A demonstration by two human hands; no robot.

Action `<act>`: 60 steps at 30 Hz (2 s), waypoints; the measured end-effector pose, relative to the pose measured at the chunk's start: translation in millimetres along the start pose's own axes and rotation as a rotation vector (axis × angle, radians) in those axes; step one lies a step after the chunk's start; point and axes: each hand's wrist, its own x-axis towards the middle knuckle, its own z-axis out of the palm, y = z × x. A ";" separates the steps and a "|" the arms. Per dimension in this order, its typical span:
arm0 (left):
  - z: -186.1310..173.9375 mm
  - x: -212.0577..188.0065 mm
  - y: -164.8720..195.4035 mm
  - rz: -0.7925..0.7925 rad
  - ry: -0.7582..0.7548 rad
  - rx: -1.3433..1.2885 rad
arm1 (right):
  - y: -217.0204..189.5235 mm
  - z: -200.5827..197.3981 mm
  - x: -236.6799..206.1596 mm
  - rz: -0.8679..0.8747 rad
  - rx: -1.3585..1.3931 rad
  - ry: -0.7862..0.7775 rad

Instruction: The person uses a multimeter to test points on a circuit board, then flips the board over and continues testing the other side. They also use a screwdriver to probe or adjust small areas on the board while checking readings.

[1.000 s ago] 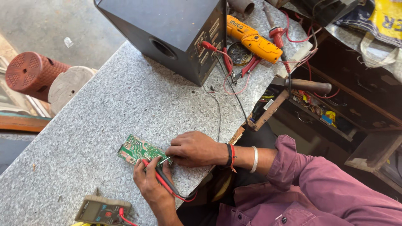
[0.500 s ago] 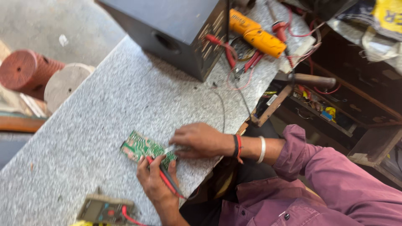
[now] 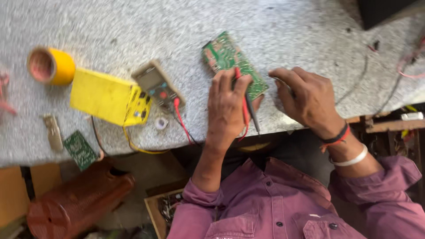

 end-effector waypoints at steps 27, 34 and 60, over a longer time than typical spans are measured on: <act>0.1 -6.6 -8.1 -0.071 0.095 -0.054 | -10.6 -2.6 12.7 -0.052 -0.099 -0.223; 2.4 -6.7 -8.6 -0.088 0.115 -0.042 | -9.9 -0.9 14.2 -0.049 -0.068 -0.200; 1.1 -4.3 -7.4 -0.091 0.127 -0.028 | -8.5 4.3 7.2 -0.226 -0.088 0.054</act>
